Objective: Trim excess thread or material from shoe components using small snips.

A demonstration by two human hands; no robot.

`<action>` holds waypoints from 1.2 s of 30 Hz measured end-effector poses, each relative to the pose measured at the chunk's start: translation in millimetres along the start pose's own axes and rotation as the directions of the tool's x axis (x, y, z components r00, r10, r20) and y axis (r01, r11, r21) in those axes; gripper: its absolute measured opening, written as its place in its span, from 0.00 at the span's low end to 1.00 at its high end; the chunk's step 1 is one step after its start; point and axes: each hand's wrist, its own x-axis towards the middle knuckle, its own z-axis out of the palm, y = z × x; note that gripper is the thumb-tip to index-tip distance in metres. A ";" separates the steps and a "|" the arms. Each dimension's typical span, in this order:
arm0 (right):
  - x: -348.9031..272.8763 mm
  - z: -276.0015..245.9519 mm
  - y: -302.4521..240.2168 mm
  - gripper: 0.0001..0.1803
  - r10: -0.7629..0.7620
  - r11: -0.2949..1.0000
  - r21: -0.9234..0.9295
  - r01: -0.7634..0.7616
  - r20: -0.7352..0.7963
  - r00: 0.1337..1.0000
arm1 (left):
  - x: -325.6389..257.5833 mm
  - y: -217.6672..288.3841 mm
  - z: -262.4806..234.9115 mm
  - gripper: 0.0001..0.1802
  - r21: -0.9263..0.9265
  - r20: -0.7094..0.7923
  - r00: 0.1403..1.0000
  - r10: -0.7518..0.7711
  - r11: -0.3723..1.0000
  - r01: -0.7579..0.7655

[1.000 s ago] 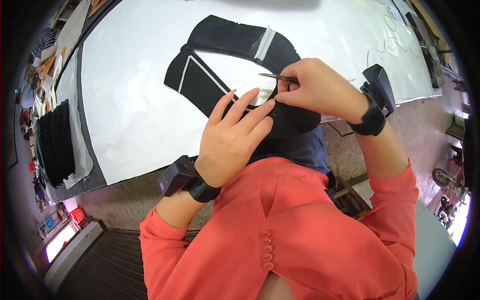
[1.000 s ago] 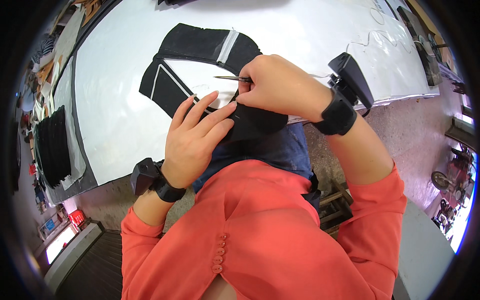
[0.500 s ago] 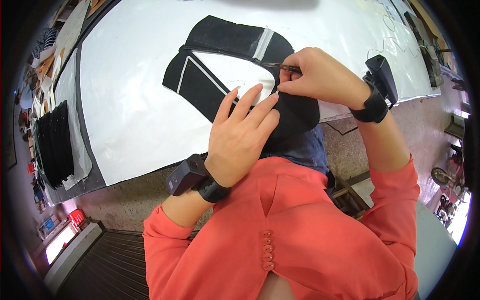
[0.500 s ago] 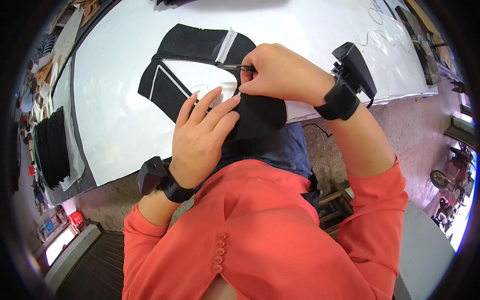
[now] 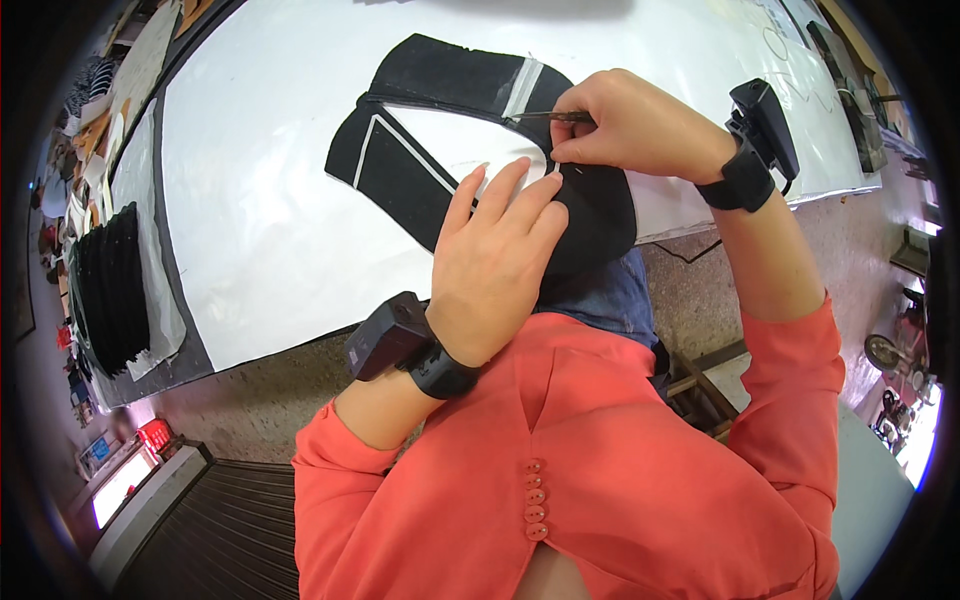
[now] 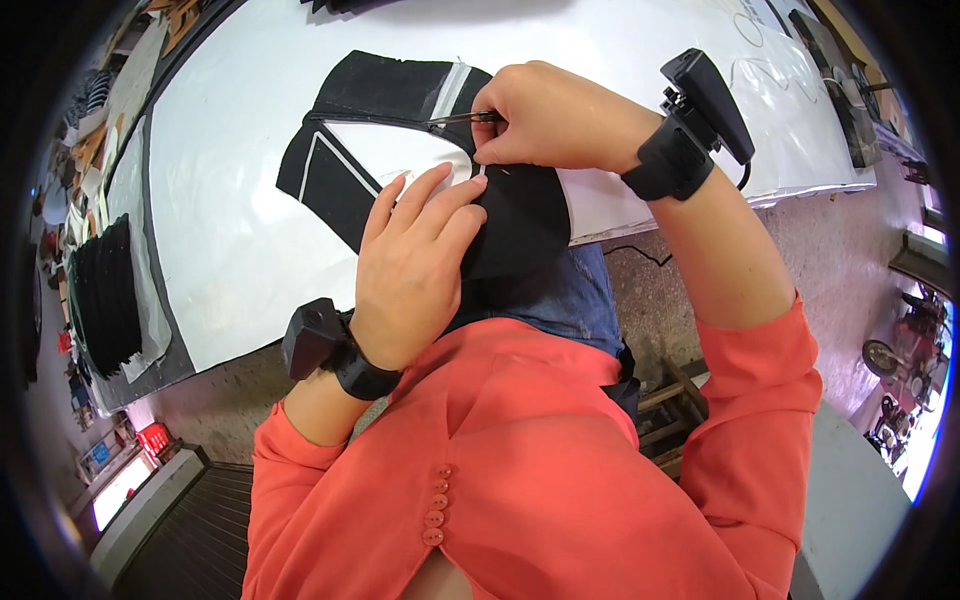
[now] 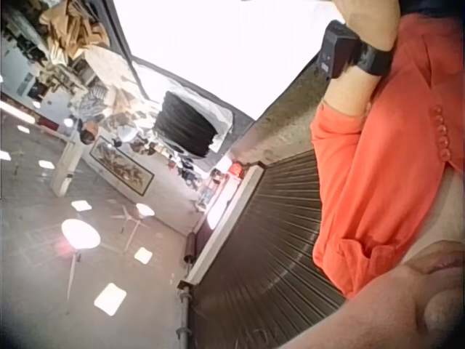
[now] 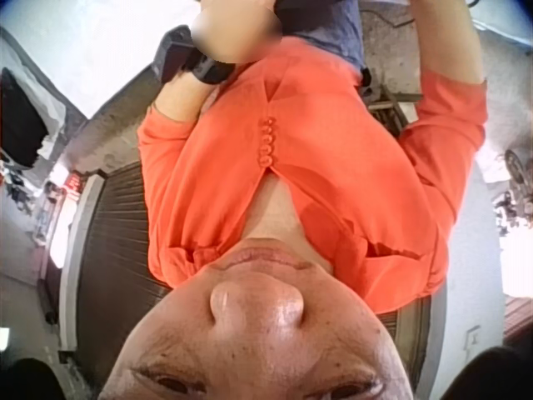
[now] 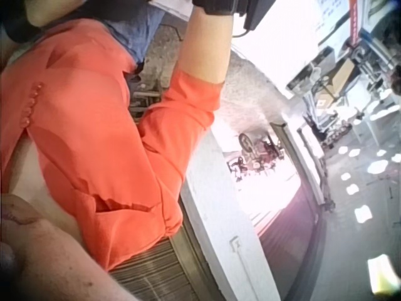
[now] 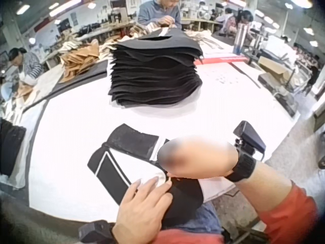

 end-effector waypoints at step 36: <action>-19.1 37.7 -34.6 0.10 0.246 0.951 0.198 -0.239 -0.012 0.969 | -30.0 -14.9 -19.6 0.12 0.028 0.052 0.992 0.115 0.993 -0.117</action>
